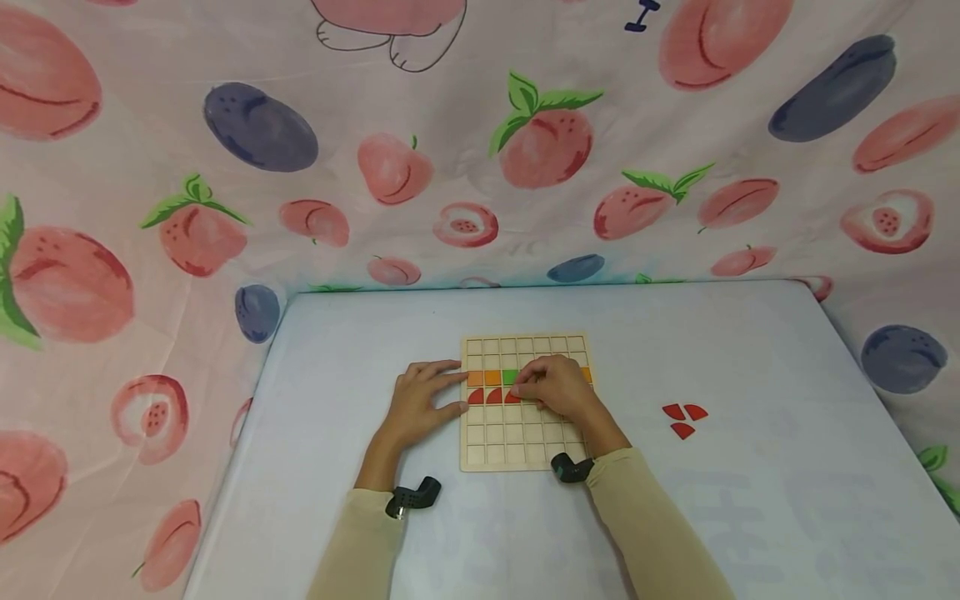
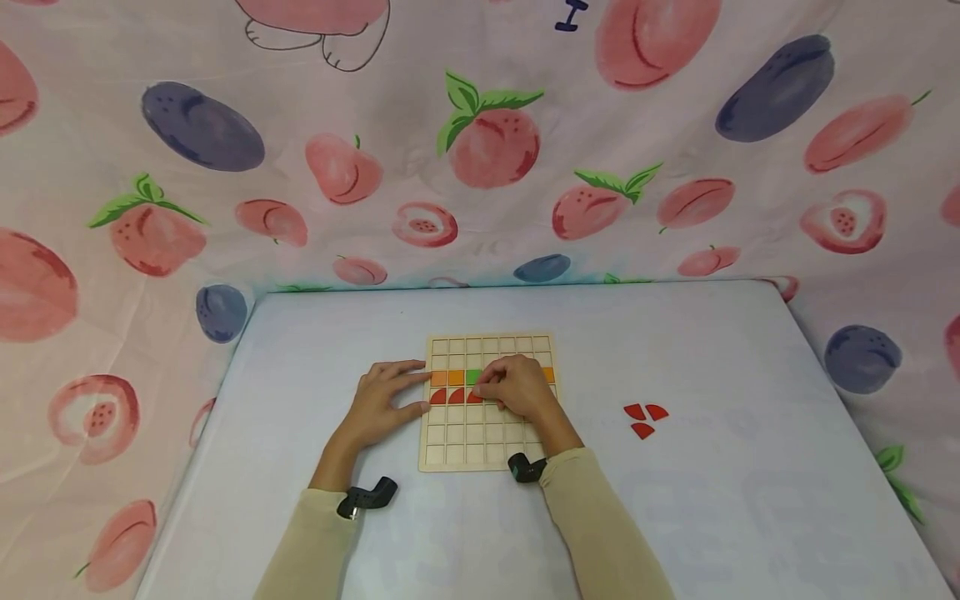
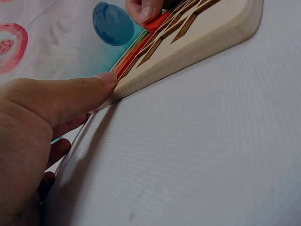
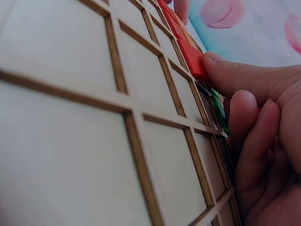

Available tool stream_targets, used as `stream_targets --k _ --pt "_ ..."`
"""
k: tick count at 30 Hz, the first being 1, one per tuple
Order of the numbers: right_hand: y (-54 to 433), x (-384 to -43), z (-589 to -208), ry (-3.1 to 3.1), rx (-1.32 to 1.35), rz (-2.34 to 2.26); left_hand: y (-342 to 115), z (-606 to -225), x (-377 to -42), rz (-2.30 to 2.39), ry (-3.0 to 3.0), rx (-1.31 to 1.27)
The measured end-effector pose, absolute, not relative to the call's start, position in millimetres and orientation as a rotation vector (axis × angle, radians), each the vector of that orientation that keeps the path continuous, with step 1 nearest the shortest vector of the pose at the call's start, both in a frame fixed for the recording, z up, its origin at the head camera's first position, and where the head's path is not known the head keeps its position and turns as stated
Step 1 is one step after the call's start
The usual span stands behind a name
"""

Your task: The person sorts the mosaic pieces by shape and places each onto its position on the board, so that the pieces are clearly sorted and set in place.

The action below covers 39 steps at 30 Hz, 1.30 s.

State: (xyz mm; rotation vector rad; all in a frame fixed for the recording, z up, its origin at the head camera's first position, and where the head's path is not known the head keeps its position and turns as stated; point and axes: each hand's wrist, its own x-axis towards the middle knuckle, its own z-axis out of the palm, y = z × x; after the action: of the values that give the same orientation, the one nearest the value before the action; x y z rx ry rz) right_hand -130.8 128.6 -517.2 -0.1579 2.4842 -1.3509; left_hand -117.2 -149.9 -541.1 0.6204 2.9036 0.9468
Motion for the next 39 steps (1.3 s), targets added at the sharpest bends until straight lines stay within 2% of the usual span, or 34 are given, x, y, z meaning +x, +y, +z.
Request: stream_targets --k 39 --pt "133.2 -131.3 -519.4 2.401 -0.189 -1.425 -149.3 -539.2 -116.9 0.950 2.893 0.619"
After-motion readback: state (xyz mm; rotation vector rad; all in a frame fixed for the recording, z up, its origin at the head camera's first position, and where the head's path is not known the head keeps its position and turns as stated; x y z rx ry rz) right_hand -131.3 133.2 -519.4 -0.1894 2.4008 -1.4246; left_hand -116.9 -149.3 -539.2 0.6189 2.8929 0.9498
